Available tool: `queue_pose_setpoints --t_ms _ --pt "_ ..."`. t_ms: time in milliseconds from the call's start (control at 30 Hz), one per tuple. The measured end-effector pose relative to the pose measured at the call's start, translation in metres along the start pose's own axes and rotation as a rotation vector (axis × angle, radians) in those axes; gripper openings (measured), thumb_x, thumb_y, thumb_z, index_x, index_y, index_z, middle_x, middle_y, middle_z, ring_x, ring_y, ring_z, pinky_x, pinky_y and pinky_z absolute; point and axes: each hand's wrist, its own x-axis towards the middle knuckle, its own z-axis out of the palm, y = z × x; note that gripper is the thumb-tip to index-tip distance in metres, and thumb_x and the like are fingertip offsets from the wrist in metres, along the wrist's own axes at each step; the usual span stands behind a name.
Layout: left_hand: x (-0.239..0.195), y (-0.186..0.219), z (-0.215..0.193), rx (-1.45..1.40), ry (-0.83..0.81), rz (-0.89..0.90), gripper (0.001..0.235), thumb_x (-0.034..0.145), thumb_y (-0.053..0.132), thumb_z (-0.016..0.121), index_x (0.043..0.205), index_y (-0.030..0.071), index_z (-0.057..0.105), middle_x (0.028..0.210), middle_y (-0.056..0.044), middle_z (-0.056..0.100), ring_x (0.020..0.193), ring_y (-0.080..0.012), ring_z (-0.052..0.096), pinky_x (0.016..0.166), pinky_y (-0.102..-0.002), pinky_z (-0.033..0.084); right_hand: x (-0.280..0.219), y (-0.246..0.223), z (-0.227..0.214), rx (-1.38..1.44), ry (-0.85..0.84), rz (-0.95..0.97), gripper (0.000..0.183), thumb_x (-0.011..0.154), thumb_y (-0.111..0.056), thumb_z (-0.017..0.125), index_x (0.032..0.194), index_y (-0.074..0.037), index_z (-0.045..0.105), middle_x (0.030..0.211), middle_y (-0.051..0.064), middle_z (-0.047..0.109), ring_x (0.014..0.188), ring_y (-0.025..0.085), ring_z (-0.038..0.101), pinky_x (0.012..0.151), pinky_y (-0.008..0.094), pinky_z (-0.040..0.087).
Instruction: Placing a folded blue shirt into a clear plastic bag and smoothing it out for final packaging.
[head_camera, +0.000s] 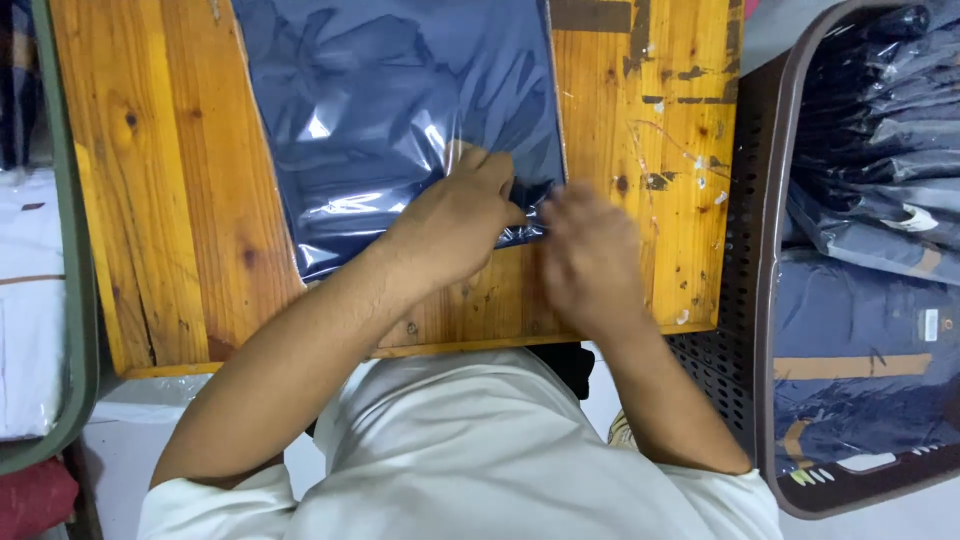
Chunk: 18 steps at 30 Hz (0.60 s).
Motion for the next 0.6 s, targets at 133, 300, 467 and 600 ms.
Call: queue_pose_setpoints --t_ms 133,300,467,600 --pt "-0.005 -0.008 -0.005 -0.042 -0.070 -0.244 0.024 0.093 0.045 0.061 0.091 0.022 0.054 0.096 -0.001 0.048 0.098 -0.0215 0.063 0.081 -0.034 0.053 -0.022 -0.017 0.018 0.177 -0.269 0.075 0.077 0.101 -0.045 0.061 0.155 0.005 0.038 0.160 0.025 0.042 0.153 0.037 0.028 0.124 0.058 0.014" --pt "-0.068 -0.026 -0.047 0.596 -0.030 0.093 0.047 0.080 0.050 0.078 0.111 0.015 0.072 0.094 -0.004 0.063 0.096 -0.0283 0.064 0.080 -0.042 0.055 -0.022 -0.016 0.026 0.160 0.057 0.010 0.058 0.101 -0.042 0.065 0.147 -0.008 0.055 0.151 0.015 0.054 0.146 0.032 0.043 0.117 0.053 0.016" --pt "-0.092 -0.060 -0.032 0.605 0.043 0.040 0.028 0.086 0.039 0.071 0.106 0.019 0.074 0.093 -0.003 0.064 0.097 -0.0273 0.063 0.082 -0.042 0.055 0.025 -0.019 0.022 0.352 0.180 -0.137 0.036 0.093 -0.023 0.078 0.128 -0.015 0.072 0.122 0.001 0.070 0.114 0.025 0.063 0.096 0.041 0.039" --pt "-0.095 -0.065 -0.028 0.418 0.102 0.191 0.016 0.095 0.029 0.062 0.098 0.019 0.074 0.094 -0.004 0.065 0.098 -0.0282 0.061 0.082 -0.040 0.053 0.058 -0.027 0.008 0.607 -0.026 -0.306 0.034 0.091 -0.018 0.081 0.121 -0.005 0.072 0.108 0.013 0.066 0.098 0.034 0.064 0.083 0.042 0.047"
